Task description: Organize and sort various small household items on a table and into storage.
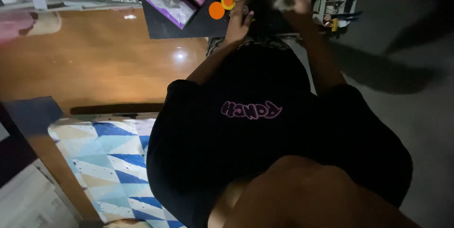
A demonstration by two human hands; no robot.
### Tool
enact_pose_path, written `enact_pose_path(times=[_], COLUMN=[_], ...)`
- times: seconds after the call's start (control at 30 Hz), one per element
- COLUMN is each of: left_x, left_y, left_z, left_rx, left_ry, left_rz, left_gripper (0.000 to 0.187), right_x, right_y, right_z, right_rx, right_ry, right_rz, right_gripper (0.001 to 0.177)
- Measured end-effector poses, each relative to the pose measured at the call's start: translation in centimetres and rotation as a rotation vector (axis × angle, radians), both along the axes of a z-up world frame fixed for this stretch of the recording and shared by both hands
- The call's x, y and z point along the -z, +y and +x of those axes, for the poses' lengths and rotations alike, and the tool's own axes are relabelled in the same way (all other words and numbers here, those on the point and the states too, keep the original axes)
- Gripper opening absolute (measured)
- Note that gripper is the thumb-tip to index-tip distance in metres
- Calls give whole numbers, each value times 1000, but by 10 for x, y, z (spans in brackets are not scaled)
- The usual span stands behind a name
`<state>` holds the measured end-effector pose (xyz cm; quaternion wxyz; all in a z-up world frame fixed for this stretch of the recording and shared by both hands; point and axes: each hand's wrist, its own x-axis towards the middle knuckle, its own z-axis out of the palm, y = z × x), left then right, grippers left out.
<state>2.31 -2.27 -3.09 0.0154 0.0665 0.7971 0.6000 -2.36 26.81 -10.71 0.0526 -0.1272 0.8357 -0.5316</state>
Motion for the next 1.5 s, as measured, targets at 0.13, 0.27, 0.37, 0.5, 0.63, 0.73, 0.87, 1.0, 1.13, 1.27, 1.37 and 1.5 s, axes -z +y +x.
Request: enact_pose_path(times=[0.13,0.27,0.37,0.5,0.63,0.73,0.87,1.0,1.13,1.27,1.37,1.5], left_x=[28,33,26,20,22,19,13,6,-14,10,-23,-89], left_y=[20,23,26,25,25,25,22,16,12,-4,-24,-58], left_z=[9,19,21,25,26,25,21,17,7,-3,-14,-13], left_rx=[-78,-174,-235,-300,-317,-307,-269,-242,-275,-232,-117,220], left_ry=[-27,-164,-171,-142,-143,-148,-128,-79,-269,-356,-541,-909], left_rz=[2,57,222,168,120,138,127,101,175,251,511,919], left_gripper=[66,67,64,54,52,49,52,49,49,44,54,62], right_x=[-57,-35,-16,-2,-17,-28,-35,-45,-107,-202,-239,-269], right_y=[-25,-25,-26,-33,-44,-52,-52,-42,-31,-39,-53,-78], right_z=[-27,-40,-49,-54,-57,-57,-59,-60,-49,-36,-34,-35], right_rx=[-253,-320,-365,-318,-326,-295,-292,-298,-232,-333,-456,-476], right_ry=[388,330,290,292,326,137,257,355,399,334,298,-131], right_rz=[72,251,311,470,409,565,395,286,291,255,-32,-211], right_gripper=[47,57,56,59,63,67,61,50,47,36,43,49])
